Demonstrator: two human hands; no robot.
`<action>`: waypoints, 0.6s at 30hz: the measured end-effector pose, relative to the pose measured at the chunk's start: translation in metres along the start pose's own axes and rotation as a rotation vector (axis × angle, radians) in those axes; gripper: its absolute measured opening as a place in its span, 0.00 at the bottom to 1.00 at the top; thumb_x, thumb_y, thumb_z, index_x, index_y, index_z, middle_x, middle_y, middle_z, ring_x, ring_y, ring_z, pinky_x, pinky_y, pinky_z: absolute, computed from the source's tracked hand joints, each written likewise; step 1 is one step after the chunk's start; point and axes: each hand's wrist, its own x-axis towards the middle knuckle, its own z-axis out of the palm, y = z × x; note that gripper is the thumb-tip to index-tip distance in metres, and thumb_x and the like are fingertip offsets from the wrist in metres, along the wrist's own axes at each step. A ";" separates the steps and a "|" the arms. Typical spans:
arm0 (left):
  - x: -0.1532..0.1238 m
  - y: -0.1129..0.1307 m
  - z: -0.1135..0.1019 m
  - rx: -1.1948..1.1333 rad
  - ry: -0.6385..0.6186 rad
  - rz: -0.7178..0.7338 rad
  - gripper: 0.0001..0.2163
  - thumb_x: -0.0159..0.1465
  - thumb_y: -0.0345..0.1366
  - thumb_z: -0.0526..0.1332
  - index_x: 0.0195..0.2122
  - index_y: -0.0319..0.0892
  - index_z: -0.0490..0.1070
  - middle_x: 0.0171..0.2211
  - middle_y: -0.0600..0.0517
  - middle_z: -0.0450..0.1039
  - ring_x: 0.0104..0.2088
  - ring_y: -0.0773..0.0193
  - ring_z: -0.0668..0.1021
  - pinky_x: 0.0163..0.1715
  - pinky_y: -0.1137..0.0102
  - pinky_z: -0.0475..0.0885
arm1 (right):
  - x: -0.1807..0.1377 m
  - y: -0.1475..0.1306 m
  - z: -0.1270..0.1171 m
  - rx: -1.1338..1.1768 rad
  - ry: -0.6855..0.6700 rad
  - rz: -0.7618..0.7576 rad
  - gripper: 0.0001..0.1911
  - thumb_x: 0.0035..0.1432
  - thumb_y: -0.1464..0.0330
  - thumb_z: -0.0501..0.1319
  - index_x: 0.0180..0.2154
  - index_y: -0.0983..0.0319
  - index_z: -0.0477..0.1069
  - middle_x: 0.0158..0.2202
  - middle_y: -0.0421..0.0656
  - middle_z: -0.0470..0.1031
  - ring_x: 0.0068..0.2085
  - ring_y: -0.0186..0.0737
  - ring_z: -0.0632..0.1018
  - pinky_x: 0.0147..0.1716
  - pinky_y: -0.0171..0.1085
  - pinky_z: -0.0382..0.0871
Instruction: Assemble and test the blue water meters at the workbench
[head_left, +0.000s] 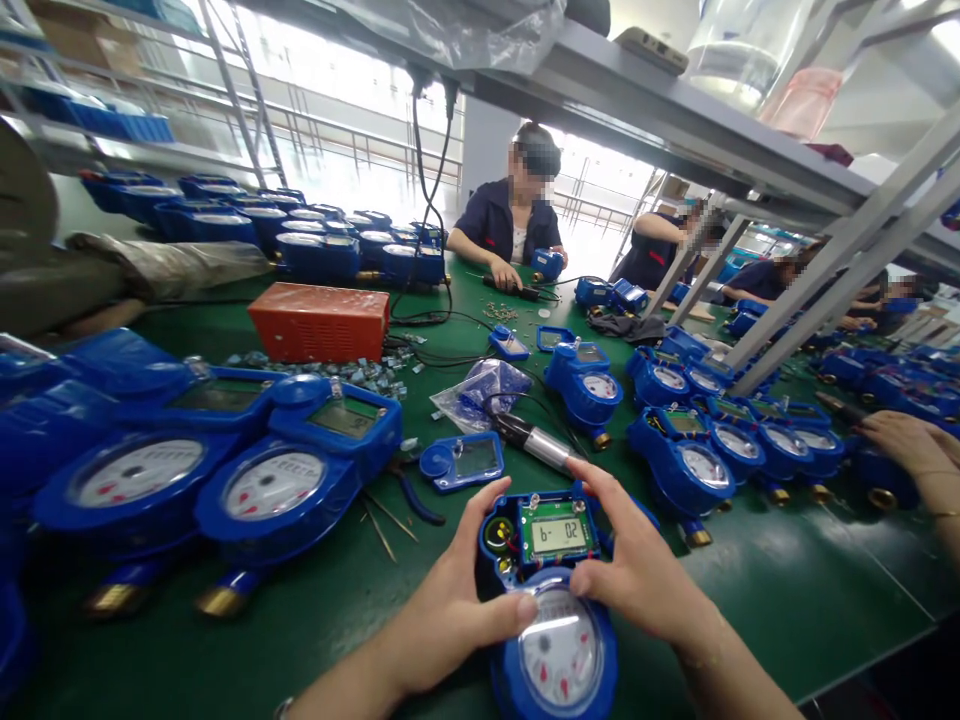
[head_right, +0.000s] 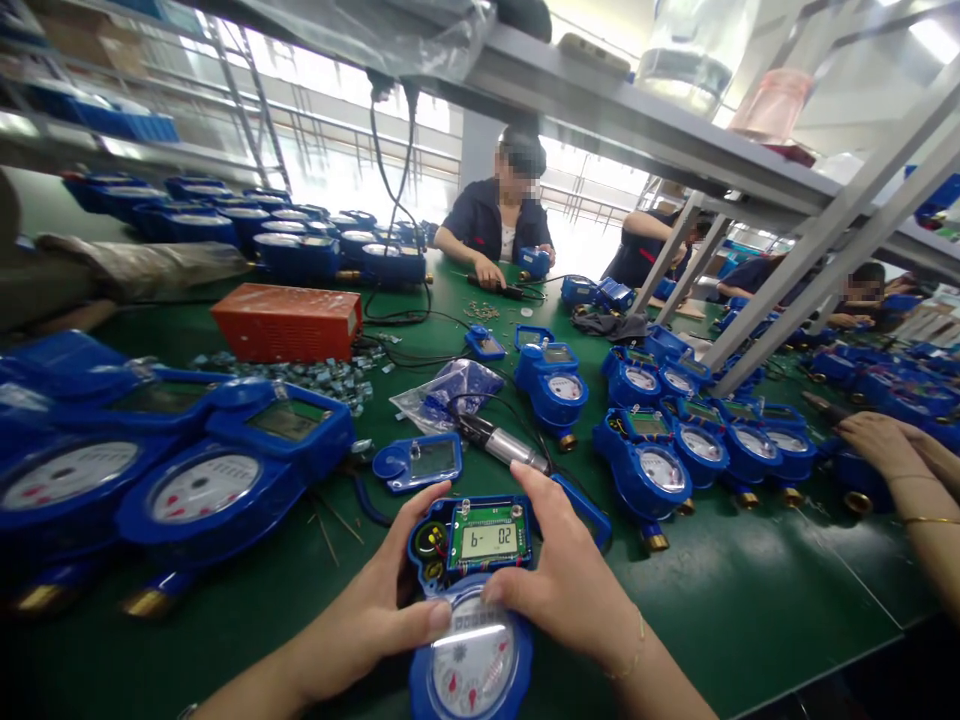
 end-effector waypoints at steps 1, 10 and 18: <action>0.000 0.001 -0.001 0.032 -0.002 -0.005 0.45 0.53 0.46 0.68 0.63 0.47 0.38 0.60 0.40 0.58 0.59 0.44 0.65 0.59 0.50 0.58 | 0.004 -0.004 0.001 -0.020 -0.034 0.026 0.50 0.43 0.49 0.68 0.62 0.58 0.51 0.63 0.50 0.54 0.63 0.54 0.57 0.62 0.53 0.50; 0.000 0.014 -0.003 0.185 0.028 -0.011 0.41 0.52 0.45 0.69 0.62 0.48 0.47 0.60 0.43 0.59 0.57 0.43 0.66 0.56 0.51 0.63 | 0.004 0.004 0.002 0.773 -0.302 0.136 0.46 0.48 0.64 0.70 0.62 0.57 0.47 0.58 0.50 0.62 0.57 0.51 0.68 0.57 0.50 0.60; 0.007 0.008 0.011 -0.021 0.105 -0.145 0.41 0.49 0.42 0.71 0.60 0.51 0.50 0.56 0.46 0.64 0.53 0.41 0.71 0.50 0.51 0.70 | 0.000 0.011 -0.004 0.636 -0.227 0.173 0.41 0.50 0.67 0.67 0.61 0.56 0.50 0.61 0.46 0.57 0.60 0.51 0.63 0.59 0.49 0.59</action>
